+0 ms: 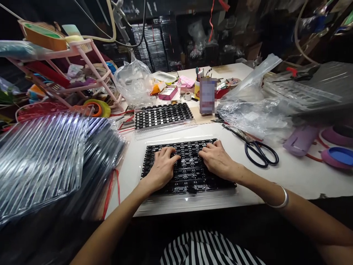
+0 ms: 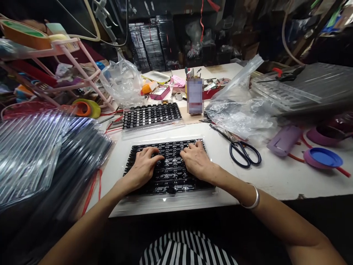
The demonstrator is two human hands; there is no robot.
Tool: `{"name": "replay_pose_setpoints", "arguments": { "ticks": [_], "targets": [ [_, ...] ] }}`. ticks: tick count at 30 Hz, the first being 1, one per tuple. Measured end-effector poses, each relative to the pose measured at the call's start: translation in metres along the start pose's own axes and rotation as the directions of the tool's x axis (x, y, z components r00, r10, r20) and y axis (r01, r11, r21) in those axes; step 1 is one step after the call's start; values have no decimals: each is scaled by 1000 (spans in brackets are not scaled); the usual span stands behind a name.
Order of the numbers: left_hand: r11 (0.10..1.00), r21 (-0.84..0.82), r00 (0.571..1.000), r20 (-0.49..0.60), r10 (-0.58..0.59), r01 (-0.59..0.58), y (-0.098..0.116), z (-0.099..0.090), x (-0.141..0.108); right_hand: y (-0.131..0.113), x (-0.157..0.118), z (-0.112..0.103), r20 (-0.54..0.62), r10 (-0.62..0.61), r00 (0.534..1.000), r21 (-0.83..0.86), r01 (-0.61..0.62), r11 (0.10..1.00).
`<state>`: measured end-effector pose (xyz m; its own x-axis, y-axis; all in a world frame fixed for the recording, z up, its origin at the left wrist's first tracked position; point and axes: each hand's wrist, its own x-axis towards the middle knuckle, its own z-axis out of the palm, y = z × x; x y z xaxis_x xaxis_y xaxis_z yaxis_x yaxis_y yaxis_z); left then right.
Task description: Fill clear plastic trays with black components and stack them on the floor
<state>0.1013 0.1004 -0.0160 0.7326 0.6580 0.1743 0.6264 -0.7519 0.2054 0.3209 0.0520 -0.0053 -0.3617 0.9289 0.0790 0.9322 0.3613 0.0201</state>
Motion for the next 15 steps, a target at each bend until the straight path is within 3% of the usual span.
{"name": "replay_pose_setpoints", "arguments": {
  "ticks": [5, 11, 15],
  "targets": [
    [999, -44, 1000, -18, 4, -5, 0, -1, 7, 0, 22, 0, -89, -45, 995, 81, 52, 995],
    [990, -129, 980, -180, -84, 61, -5, -7, 5, -8, 41, 15, -117, -80, 990, 134, 96, 986],
    [988, -155, 967, -253, -24, -16, -2, -7, 4, -11, 35, 7, -270, -28, 962, 286, 108, 952]
  ]
}}
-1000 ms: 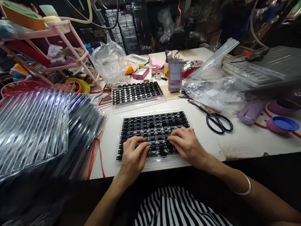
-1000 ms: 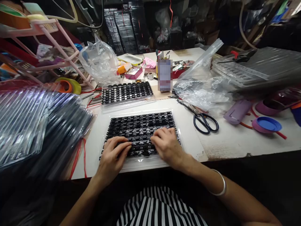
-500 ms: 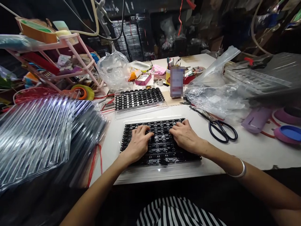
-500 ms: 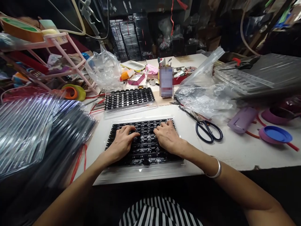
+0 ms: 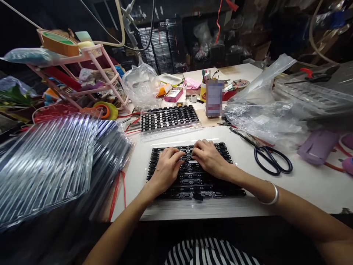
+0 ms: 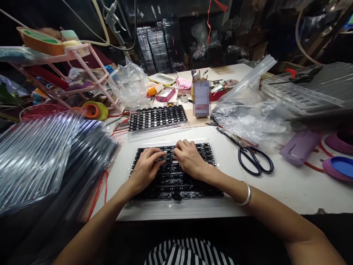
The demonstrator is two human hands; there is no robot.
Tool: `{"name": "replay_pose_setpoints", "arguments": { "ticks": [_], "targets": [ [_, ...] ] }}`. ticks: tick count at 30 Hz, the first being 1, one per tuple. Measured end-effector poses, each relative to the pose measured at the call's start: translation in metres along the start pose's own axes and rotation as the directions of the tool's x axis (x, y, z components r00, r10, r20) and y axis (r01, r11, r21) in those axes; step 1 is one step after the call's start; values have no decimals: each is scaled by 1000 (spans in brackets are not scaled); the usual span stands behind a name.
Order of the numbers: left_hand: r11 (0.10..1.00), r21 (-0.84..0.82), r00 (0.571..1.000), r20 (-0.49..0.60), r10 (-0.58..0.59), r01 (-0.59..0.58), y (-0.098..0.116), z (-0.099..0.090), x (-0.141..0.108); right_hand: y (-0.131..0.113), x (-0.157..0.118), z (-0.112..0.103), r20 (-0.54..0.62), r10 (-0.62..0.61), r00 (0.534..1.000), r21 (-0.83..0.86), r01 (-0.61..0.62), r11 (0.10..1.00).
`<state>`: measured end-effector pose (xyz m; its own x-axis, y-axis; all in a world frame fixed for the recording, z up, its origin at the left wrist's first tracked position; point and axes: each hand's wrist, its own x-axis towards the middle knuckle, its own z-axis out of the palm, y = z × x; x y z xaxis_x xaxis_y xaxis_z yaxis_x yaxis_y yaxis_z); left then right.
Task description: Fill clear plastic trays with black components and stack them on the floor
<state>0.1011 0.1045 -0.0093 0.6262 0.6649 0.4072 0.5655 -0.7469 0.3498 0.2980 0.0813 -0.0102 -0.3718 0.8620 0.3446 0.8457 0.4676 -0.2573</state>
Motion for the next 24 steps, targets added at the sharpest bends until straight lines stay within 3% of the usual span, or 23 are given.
{"name": "replay_pose_setpoints", "arguments": {
  "ticks": [3, 6, 8, 10, 12, 16, 24],
  "targets": [
    [989, -35, 989, -25, 144, -145, 13, 0, -6, -11, -12, -18, 19, 66, 998, 370, -69, 927],
    [962, -37, 962, -35, 269, -270, 32, -3, -19, -24, -31, -34, 261, 95, 961, 705, -257, 661],
    [953, -33, 953, 9, 301, -301, 44, -6, -30, -31, -44, -39, 412, 88, 907, 781, -401, 480],
    [954, -48, 952, 65, 298, -296, 54, -10, -39, -36, -55, -42, 517, 63, 853, 779, -500, 377],
    [959, -81, 954, 112, 280, -272, 62, -13, -46, -41, -62, -44, 561, 45, 827, 755, -533, 383],
    [955, -144, 946, 162, 281, -259, 70, -15, -53, -49, -69, -47, 561, 38, 827, 748, -526, 406],
    [957, -127, 965, -39, 258, -261, 75, -3, -67, -66, -71, -37, 554, 159, 817, 779, -577, 247]
  ]
}}
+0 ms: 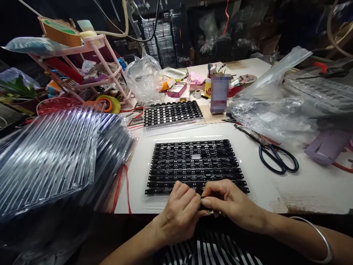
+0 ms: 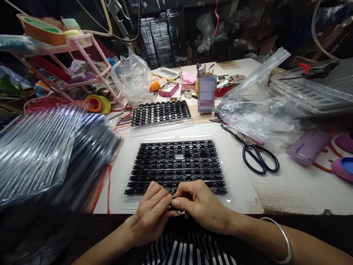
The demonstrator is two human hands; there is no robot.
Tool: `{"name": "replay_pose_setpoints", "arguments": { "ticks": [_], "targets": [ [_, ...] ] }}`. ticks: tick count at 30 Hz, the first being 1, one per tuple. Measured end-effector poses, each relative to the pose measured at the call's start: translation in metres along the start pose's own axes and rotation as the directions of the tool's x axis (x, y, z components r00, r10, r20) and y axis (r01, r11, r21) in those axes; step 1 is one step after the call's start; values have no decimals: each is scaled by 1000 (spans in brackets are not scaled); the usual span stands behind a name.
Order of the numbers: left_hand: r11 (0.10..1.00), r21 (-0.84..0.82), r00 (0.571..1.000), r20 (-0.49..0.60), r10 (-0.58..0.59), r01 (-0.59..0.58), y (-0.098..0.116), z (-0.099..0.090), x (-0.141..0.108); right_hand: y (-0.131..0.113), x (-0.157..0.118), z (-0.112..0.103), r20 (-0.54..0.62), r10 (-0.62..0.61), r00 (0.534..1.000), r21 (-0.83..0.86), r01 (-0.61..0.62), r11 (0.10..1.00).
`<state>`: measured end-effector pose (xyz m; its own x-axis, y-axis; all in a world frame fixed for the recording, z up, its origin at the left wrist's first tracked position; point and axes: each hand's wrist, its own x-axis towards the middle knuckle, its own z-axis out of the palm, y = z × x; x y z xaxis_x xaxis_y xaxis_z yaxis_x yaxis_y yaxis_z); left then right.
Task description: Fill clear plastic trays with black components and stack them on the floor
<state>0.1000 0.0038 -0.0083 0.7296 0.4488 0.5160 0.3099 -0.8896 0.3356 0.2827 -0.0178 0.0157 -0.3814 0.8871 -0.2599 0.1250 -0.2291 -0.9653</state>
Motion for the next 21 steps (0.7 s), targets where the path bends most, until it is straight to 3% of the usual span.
{"name": "replay_pose_setpoints", "arguments": {
  "ticks": [2, 5, 6, 8, 9, 11, 13, 16, 21],
  "targets": [
    [999, 31, 999, -24, -37, 38, 1, -1, 1, 0, 5, -2, 19, 23, 1000, 68, -24, 997],
    [995, 51, 995, 51, -84, 81, -5, -13, 8, -4, 15, -15, 195, 52, 979, 119, -76, 990],
    [995, 47, 992, 88, -87, 83, -10, -18, 12, -7, 19, -22, 228, 33, 973, 75, -52, 996],
    [994, 57, 986, 134, -103, 96, -27, -28, 18, -12, 28, -35, 136, -73, 988, -120, 90, 989],
    [990, 85, 982, 139, -126, 115, -39, -31, 22, -13, 33, -41, 35, -168, 985, -252, 172, 953],
    [969, 182, 969, 147, -196, 169, -62, -32, 28, -14, 44, -50, -135, -362, 922, -473, 261, 842],
    [941, 281, 951, 185, -248, 191, -81, -28, 33, -10, 58, -55, -204, -468, 860, -591, 273, 759],
    [920, 365, 934, 257, -248, 144, -95, -18, 38, 0, 77, -56, -176, -529, 830, -756, 230, 612],
    [906, 408, 932, 270, -241, 116, -93, -14, 38, 9, 94, -52, -28, -503, 864, -950, 133, 282]
  ]
}}
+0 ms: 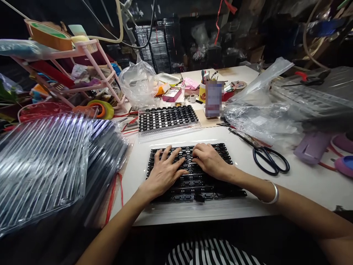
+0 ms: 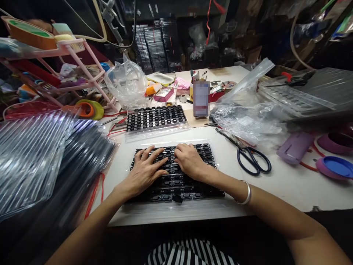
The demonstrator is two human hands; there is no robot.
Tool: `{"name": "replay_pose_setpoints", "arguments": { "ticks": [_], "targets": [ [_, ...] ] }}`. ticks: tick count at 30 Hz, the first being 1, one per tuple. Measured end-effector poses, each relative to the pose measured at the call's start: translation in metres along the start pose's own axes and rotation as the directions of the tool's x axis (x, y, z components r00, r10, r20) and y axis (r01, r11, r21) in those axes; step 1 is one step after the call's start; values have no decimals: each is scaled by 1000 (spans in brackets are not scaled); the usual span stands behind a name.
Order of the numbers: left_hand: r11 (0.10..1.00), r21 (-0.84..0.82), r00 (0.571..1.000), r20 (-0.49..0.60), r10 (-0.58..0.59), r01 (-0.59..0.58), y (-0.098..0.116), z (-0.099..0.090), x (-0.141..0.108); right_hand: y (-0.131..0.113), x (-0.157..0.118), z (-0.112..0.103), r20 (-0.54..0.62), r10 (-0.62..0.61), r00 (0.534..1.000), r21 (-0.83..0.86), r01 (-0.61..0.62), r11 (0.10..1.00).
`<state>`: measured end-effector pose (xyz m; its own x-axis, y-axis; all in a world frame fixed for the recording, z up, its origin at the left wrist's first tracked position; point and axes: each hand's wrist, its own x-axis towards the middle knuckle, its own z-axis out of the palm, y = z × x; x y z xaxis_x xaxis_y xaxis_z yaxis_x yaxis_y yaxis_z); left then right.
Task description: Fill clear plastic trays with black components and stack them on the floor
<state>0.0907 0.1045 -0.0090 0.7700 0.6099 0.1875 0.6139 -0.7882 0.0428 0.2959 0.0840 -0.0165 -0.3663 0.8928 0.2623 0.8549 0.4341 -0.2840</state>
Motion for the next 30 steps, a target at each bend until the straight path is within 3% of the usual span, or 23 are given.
{"name": "replay_pose_setpoints", "arguments": {
  "ticks": [3, 7, 10, 14, 16, 22, 26, 30],
  "targets": [
    [1000, 3, 1000, -6, -2, 2, 0, -2, -1, -1, 0, 6, 4, -27, 1000, -96, 27, 995],
    [1000, -7, 1000, -13, -1, 1, 0, -1, 0, -1, -1, 8, -23, -18, 1000, -63, 17, 998],
    [1000, -28, 999, -47, 1, -2, 0, 2, 0, 10, -3, -2, -75, 4, 997, 57, 0, 998],
    [997, -68, 994, -100, 34, -41, 3, 4, 4, 36, -17, -26, -188, 165, 968, 169, -133, 976],
    [993, -88, 993, -89, 71, -79, 6, 3, 8, 46, -28, -33, -181, 190, 965, 178, -158, 971],
    [983, -116, 990, -33, 140, -143, 16, 6, 22, 35, -52, -22, -61, -5, 998, 106, 11, 994],
    [990, -100, 990, -108, 89, -100, 17, 13, 30, 23, -39, -9, -54, -48, 997, 28, 50, 998],
    [991, -122, 995, -90, 45, -56, 14, 17, 40, 22, -21, -2, -19, -48, 999, -59, 47, 997]
  ]
}}
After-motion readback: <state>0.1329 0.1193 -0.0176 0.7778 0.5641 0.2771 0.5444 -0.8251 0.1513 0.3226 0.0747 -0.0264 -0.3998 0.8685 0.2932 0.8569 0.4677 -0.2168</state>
